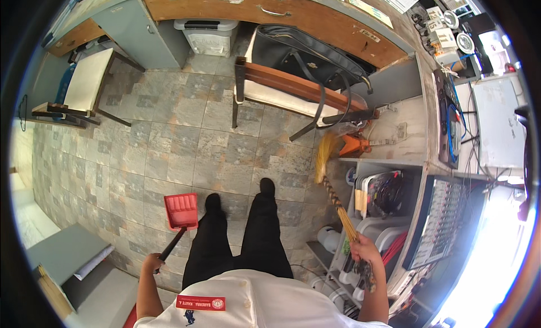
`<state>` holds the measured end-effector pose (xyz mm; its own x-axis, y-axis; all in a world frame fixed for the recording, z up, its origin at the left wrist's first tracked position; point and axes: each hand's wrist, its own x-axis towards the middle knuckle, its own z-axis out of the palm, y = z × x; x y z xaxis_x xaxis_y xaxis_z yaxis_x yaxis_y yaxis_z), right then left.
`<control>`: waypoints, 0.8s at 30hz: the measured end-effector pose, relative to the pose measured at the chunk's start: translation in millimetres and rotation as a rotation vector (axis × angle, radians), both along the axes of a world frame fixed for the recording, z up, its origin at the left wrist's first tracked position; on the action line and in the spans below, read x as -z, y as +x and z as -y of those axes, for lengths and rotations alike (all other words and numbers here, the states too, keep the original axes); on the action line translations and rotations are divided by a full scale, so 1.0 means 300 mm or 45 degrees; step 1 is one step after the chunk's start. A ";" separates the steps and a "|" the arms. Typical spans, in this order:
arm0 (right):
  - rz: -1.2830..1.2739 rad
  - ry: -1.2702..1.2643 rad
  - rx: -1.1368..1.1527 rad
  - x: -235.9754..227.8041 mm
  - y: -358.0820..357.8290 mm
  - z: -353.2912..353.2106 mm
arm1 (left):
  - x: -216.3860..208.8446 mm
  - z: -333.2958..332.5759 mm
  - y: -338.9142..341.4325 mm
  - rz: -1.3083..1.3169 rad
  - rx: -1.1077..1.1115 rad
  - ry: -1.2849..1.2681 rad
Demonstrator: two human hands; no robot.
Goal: The person sweeps a tiled floor with a broom and dustpan, moving around furniture and equipment. They reposition a chair and a blue basket to access areas underneath, then continue sweeping the floor.
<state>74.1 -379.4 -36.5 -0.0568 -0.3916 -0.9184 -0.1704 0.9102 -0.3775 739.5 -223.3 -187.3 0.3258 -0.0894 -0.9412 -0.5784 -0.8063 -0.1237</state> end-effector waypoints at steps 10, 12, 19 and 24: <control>-0.017 -0.331 -0.449 0.712 -0.442 0.917 | -0.191 -0.023 -0.417 0.098 -0.262 -0.190; -0.185 -0.332 -0.599 0.894 -0.421 1.083 | -0.217 -0.034 -0.479 0.123 -0.356 -0.130; -0.850 -0.110 -1.313 1.121 -0.242 1.037 | -0.221 -0.074 -0.599 0.116 -0.534 0.006; -0.212 0.071 -0.926 0.817 -0.362 0.808 | -0.171 -0.093 -0.621 0.084 -0.459 0.035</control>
